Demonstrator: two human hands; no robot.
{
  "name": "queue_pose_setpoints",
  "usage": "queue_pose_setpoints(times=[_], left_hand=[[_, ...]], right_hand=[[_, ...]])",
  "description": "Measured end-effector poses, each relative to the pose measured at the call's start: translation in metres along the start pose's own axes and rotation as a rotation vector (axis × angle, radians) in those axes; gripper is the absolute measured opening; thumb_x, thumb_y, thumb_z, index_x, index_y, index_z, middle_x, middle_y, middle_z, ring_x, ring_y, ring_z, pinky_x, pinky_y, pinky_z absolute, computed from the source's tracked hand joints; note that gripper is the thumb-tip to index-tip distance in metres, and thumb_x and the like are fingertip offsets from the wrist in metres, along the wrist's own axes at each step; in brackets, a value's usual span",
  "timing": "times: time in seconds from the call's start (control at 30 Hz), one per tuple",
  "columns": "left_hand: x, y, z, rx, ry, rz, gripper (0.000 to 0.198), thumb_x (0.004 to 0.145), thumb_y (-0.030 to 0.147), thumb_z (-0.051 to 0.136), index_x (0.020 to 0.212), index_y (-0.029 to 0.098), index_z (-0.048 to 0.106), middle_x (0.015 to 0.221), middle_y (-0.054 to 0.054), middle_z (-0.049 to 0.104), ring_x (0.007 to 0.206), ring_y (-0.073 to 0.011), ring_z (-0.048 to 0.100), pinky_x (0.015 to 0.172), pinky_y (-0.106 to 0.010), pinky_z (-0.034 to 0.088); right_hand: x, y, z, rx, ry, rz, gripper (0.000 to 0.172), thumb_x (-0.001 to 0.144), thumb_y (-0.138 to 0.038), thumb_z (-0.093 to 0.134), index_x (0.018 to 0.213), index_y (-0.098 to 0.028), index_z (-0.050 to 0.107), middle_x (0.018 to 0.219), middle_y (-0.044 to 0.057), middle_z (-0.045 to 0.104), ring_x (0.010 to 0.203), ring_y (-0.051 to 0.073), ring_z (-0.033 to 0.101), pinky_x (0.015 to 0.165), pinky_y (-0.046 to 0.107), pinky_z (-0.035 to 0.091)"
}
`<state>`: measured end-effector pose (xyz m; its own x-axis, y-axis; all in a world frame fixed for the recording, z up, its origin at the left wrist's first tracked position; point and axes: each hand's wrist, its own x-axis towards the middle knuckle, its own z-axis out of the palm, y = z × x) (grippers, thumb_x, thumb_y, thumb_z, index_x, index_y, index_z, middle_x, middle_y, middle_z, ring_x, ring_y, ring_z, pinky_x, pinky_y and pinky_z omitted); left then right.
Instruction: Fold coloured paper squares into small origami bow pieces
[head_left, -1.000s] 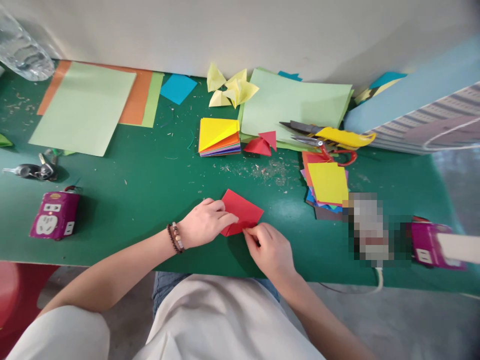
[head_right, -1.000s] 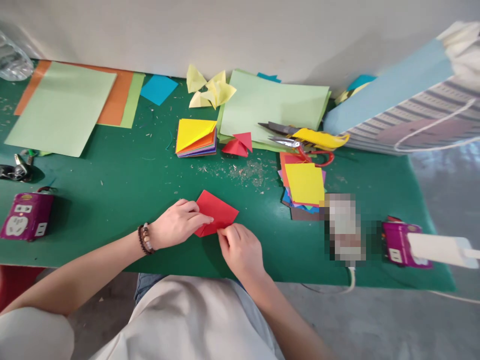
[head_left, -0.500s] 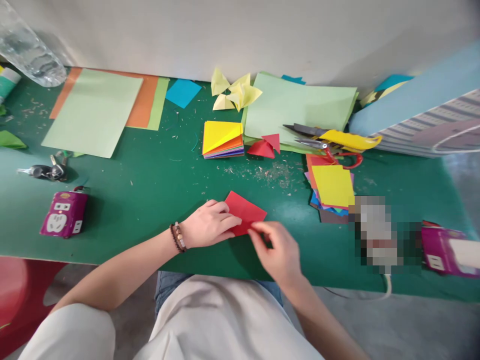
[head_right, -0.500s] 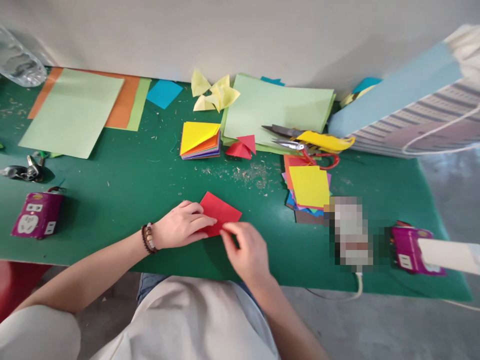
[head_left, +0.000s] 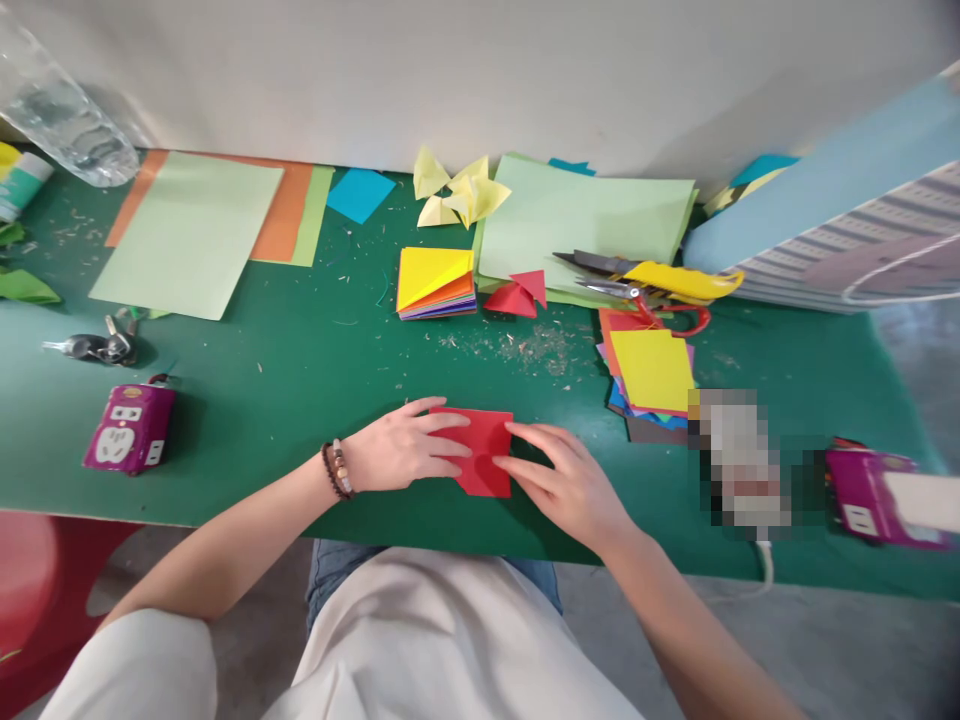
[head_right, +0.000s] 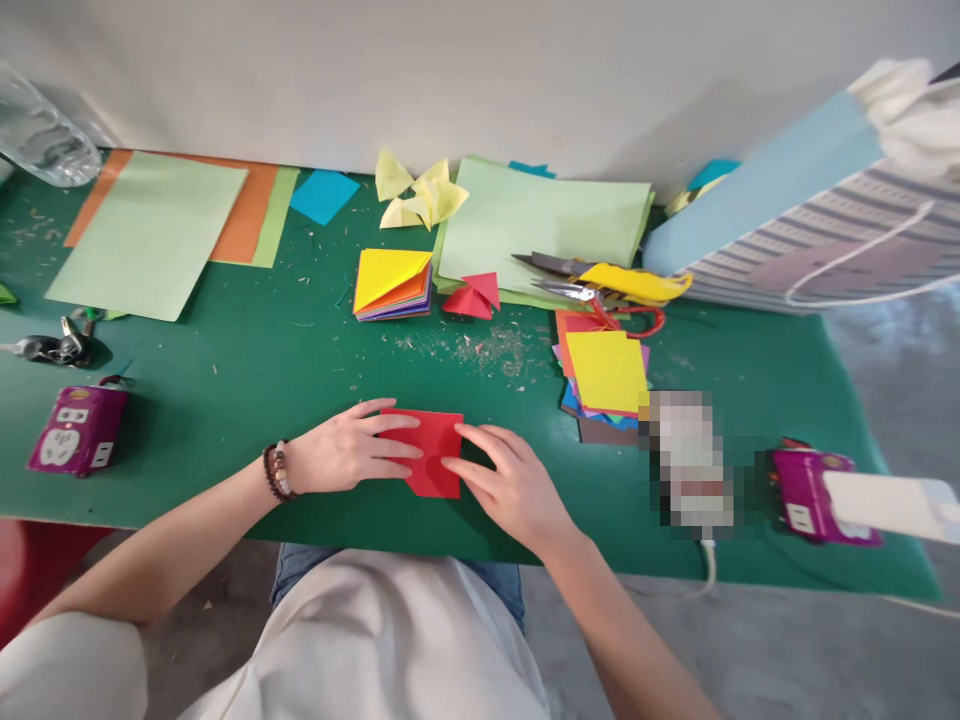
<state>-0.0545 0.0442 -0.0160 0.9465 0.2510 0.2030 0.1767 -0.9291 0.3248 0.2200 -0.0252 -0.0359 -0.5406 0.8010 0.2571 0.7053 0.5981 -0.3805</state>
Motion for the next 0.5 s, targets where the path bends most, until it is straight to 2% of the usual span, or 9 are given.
queue_pose_setpoints(times=[0.13,0.23,0.37,0.5], left_hand=[[-0.002,0.018,0.005,0.138,-0.004,-0.064,0.028,0.095,0.017,0.046,0.115,0.021,0.064,0.132,-0.003,0.06,0.124,-0.0199,0.051,0.11,-0.04,0.038],[-0.006,0.034,0.012,0.166,0.042,-0.171,0.03,0.094,0.012,0.044,0.117,0.014,0.062,0.126,-0.007,0.063,0.119,-0.0194,0.055,0.106,-0.035,0.043],[-0.013,0.043,0.015,0.095,0.025,-0.222,0.035,0.09,0.014,0.047,0.123,0.017,0.059,0.135,-0.008,0.056,0.129,-0.0224,0.048,0.109,-0.04,0.04],[-0.017,0.042,0.013,0.055,0.015,-0.236,0.033,0.091,0.02,0.052,0.123,0.021,0.059,0.139,-0.008,0.052,0.134,-0.0237,0.042,0.112,-0.047,0.034]], right_hand=[[-0.005,-0.004,0.001,0.048,-0.015,-0.024,0.029,0.087,-0.014,0.057,0.11,-0.029,0.068,0.127,0.008,0.061,0.115,0.024,0.054,0.091,0.045,0.053],[-0.009,-0.004,0.0,0.098,0.009,-0.017,0.03,0.088,-0.013,0.056,0.113,-0.027,0.067,0.125,0.008,0.062,0.114,0.023,0.056,0.091,0.044,0.054],[-0.012,0.0,-0.002,0.152,0.034,0.005,0.041,0.089,-0.007,0.045,0.118,-0.029,0.064,0.124,0.007,0.063,0.113,0.02,0.06,0.089,0.041,0.057],[-0.011,0.003,-0.003,0.132,0.05,-0.058,0.036,0.089,-0.009,0.05,0.114,-0.028,0.066,0.121,0.007,0.066,0.11,0.02,0.061,0.089,0.04,0.057]])
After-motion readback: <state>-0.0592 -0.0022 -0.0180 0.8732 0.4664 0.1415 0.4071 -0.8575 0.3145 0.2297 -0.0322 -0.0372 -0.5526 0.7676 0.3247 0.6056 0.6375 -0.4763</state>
